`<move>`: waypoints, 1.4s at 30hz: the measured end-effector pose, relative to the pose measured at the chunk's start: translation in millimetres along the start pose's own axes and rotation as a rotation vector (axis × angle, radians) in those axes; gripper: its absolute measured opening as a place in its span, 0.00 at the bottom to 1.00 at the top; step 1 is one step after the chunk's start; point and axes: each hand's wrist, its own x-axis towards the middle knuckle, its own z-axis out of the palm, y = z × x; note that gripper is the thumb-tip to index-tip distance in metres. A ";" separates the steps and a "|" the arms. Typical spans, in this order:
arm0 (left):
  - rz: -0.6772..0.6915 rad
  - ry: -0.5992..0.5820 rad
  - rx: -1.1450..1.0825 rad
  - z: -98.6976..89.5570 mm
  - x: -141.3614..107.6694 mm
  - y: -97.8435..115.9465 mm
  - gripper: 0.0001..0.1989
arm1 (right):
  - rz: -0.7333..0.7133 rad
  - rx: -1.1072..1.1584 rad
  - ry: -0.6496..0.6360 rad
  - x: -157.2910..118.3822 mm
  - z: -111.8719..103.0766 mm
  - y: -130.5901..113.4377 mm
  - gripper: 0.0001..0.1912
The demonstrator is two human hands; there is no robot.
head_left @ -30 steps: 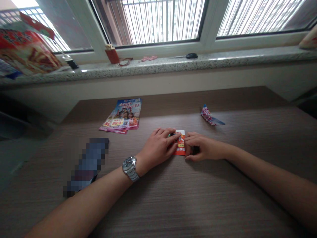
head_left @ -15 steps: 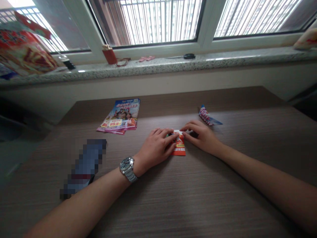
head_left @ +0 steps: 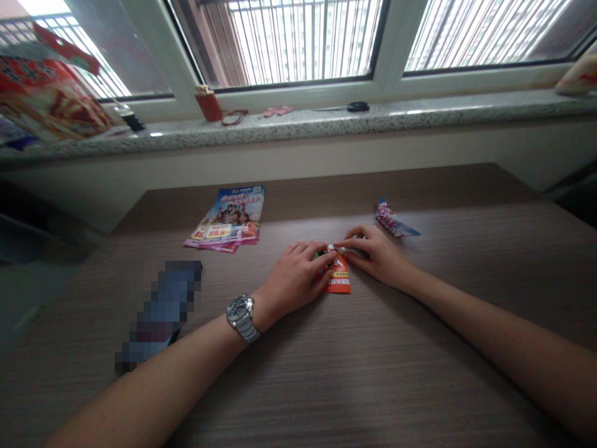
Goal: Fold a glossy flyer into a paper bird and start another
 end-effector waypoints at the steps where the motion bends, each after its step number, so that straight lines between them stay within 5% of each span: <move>1: 0.003 0.008 0.004 -0.5 0.1 0.1 0.17 | -0.002 0.005 -0.003 0.1 -0.1 -0.2 0.14; 11: 0.211 -0.055 0.006 -9.9 -1.2 8.5 0.16 | 0.028 0.007 0.033 1.0 0.0 -0.7 0.11; 27: -0.052 -0.029 0.110 -3.1 -1.6 0.4 0.24 | -0.013 0.021 0.029 0.0 -0.3 -4.7 0.08; 42: 0.062 0.005 0.008 -3.2 -1.2 -2.5 0.19 | -0.045 0.042 0.030 2.7 -5.4 -10.5 0.17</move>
